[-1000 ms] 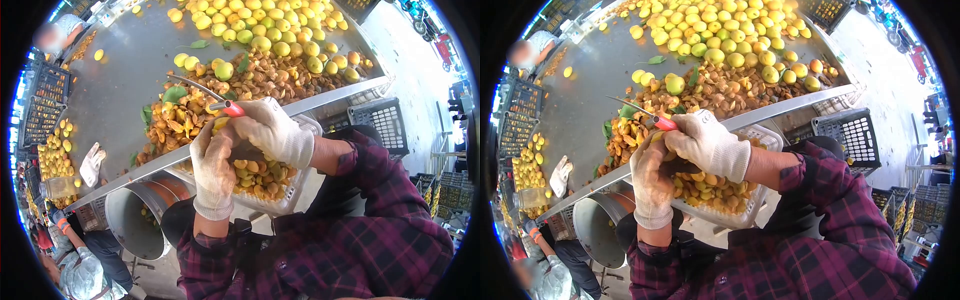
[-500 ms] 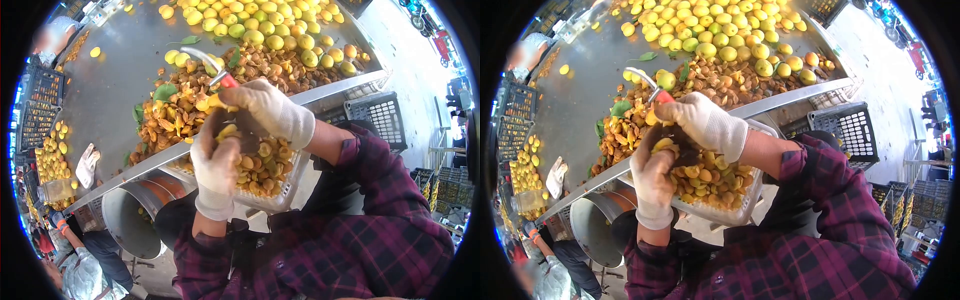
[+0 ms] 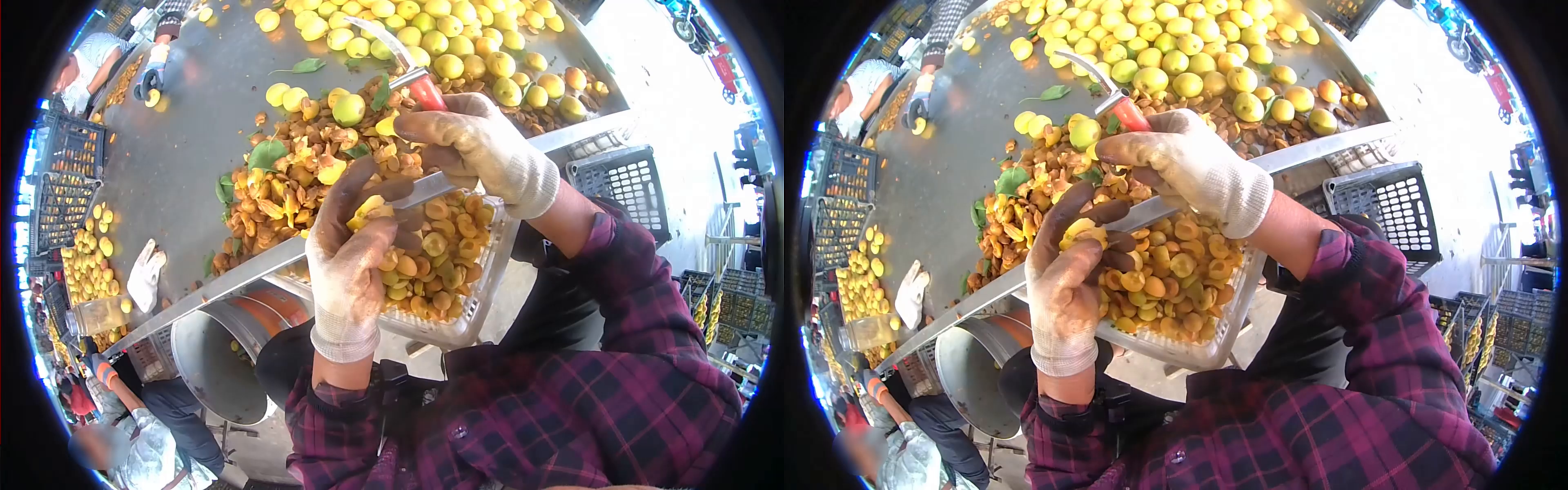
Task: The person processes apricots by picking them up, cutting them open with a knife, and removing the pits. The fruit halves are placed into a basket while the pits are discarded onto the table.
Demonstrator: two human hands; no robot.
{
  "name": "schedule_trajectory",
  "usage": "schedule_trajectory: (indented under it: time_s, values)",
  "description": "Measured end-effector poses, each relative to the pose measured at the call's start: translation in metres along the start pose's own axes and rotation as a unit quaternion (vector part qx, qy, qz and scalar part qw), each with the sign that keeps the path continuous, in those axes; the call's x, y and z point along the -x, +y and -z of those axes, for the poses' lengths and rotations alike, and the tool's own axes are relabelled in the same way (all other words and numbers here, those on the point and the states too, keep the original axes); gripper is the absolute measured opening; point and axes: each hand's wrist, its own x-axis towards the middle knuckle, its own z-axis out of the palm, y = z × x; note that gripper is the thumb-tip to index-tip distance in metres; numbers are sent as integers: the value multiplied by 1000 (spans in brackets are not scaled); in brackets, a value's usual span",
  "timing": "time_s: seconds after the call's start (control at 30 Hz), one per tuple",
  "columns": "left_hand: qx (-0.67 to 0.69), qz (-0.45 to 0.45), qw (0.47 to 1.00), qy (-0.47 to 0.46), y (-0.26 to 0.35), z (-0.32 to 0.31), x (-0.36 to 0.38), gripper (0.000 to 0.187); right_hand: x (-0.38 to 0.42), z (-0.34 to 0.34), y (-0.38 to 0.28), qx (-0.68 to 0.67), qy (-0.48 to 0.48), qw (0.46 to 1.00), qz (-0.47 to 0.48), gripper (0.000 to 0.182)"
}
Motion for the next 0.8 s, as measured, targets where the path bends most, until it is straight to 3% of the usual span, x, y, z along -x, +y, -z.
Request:
schedule_trajectory:
  time_s: [0.1,0.2,0.23,0.3,0.33,0.4,0.5,0.63,0.7,0.73,0.8]
  values:
    - [3,-12,999,32,2,1,1,66,8,6,-9,90,-28,993,72,33]
    - [4,-36,998,58,4,4,2,65,13,15,-23,343,-148,928,-11,34]
    - [-10,-38,997,59,4,7,1,65,13,12,-21,344,-151,927,-10,34]
    - [-21,-38,997,60,2,9,1,66,19,9,-12,307,-55,944,107,36]
    - [-5,-25,999,26,1,10,0,68,15,7,-8,275,-58,950,134,37]
    - [11,-1,1000,-24,0,3,-2,76,21,-7,-8,264,-91,954,107,37]
    - [18,1,999,-26,-6,0,-3,76,15,-15,8,257,-141,954,58,36]
    - [-61,31,998,13,-1,-10,-2,73,10,-23,22,195,-106,971,83,31]
    - [-62,15,998,28,-5,-6,-2,72,11,-27,26,175,-95,977,82,30]
    - [-65,15,997,34,-5,-7,-1,70,12,-33,30,101,-93,989,48,29]
    - [-126,-11,991,39,-8,-2,-2,64,10,-40,36,122,-42,989,71,28]
